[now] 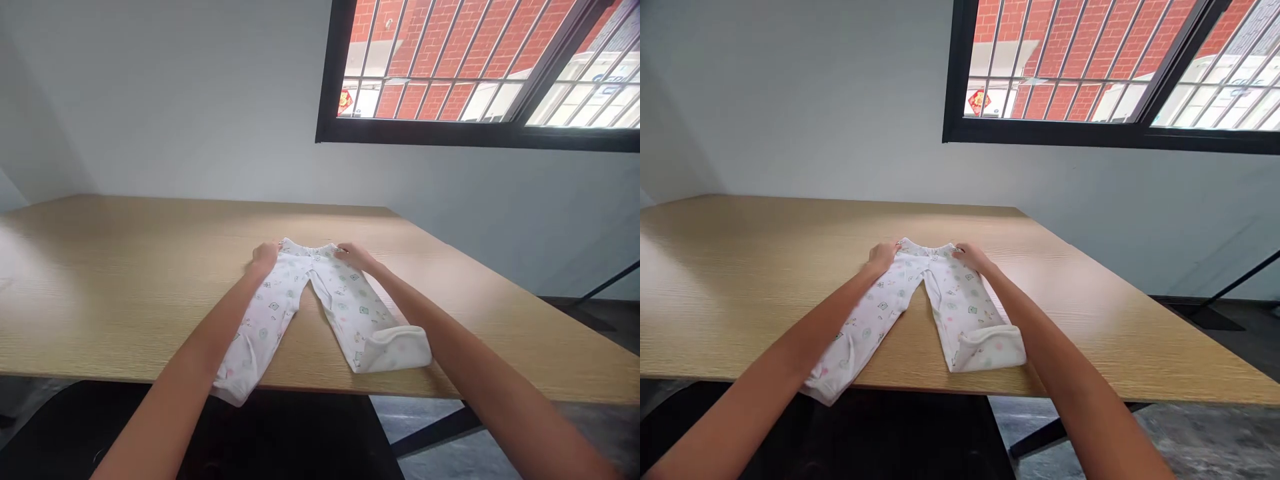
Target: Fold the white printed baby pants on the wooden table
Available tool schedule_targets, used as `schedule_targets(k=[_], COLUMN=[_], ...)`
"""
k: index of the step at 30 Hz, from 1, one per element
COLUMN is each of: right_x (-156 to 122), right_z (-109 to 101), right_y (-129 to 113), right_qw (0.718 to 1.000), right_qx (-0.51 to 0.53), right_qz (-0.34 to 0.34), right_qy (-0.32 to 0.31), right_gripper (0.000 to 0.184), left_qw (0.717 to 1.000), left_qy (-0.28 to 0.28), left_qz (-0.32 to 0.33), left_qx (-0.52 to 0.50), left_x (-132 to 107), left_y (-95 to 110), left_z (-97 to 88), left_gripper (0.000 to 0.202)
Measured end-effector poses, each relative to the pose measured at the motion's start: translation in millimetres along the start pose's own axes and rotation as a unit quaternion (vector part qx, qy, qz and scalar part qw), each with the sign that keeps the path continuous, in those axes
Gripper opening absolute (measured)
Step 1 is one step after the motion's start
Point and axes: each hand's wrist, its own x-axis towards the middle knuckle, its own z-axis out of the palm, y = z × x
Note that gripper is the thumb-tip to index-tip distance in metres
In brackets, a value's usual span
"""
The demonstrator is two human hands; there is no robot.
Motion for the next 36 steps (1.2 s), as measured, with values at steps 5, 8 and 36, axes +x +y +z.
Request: schedule_targets(k=[5,8,36], right_x=[-10,-21,-52], right_z=[-1,4,-7], right_y=[-17,-55,11], right_qw=[0.999,0.990,0.990], right_qx=[-0.015,-0.008,0.065], right_qz=[-0.043,-0.138,-0.076], right_qy=[0.023,0.005,-0.099], right_gripper=[0.038,0.038,0.045], left_qw=[0.997,0.987,0.921], left_qy=[0.038,0.006,-0.197], left_qz=[0.068,0.162,0.335], left_qx=[-0.002,-0.004,-0.020], left_x=[-19,-33,-91], left_y=[-6,-12,136], left_z=[-21.5,-34.8,-21.0], left_gripper=[0.028,0.032,0.047])
